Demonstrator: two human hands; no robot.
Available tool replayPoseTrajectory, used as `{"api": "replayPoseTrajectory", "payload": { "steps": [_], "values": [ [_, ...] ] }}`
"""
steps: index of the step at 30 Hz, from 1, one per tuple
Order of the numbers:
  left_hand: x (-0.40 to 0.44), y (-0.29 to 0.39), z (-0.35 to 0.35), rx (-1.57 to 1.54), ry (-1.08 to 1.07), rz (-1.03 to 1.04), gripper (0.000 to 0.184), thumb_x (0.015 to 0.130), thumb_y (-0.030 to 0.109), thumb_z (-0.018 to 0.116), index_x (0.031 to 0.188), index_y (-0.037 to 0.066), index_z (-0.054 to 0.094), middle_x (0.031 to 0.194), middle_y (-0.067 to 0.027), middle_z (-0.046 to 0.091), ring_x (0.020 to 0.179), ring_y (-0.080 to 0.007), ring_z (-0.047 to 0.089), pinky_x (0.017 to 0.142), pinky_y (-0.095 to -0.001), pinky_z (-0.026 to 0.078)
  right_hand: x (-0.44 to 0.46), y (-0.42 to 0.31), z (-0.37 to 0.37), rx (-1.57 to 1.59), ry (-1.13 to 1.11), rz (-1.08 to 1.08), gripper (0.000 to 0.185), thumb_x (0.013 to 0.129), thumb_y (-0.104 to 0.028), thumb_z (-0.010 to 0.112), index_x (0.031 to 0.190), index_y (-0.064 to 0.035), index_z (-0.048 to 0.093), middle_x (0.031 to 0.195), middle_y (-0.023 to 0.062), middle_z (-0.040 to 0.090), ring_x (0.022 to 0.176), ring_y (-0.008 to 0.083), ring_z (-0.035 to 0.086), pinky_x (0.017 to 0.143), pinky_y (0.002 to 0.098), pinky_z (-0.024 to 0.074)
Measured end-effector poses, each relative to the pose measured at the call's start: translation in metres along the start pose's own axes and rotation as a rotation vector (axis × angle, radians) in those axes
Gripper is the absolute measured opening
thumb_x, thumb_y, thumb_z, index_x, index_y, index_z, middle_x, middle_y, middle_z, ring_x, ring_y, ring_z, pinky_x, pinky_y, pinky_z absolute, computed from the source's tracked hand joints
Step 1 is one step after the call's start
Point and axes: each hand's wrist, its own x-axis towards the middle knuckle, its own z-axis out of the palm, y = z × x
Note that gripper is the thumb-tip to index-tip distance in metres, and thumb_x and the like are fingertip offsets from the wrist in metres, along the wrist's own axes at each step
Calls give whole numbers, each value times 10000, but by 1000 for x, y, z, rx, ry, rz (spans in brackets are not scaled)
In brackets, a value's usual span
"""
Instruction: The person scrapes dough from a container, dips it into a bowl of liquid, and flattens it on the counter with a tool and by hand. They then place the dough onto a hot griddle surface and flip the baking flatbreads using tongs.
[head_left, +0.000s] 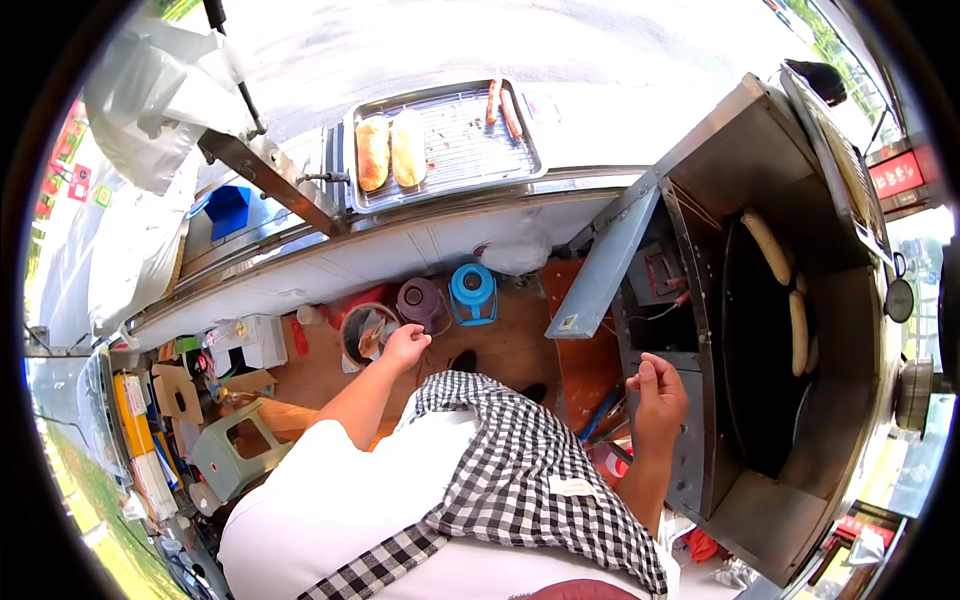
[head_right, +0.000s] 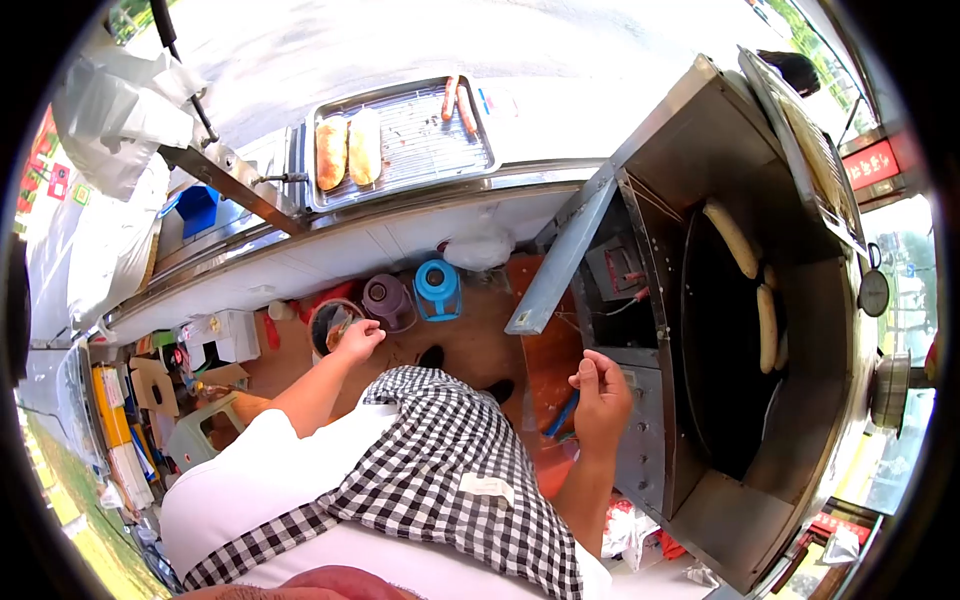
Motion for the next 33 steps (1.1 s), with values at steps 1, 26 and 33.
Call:
{"api": "replayPoseTrajectory", "payload": {
  "steps": [1,26,33],
  "values": [
    [2,7,-1,-16,-13,22,495,893,256,728,1285,-28,624,1135,-143,715,1055,-214,672,927,-339,517,-1,-1,1,-20,11,0,228,1001,-189,655,1125,-1,694,890,13,668,765,83,625,716,234,518],
    [-33,137,45,166,-676,259,460,843,217,792,1183,-69,672,1080,-126,713,1010,-150,658,853,-269,521,-85,65,-36,144,337,140,287,974,-230,678,1144,2,679,952,80,717,779,136,681,708,272,539],
    [-38,134,64,158,-831,89,508,926,261,730,1308,-54,610,1140,-109,702,1022,-155,640,896,-288,515,-100,102,-62,201,325,182,273,994,-195,665,1187,-3,655,928,27,677,812,93,661,729,245,549]
  ]
}}
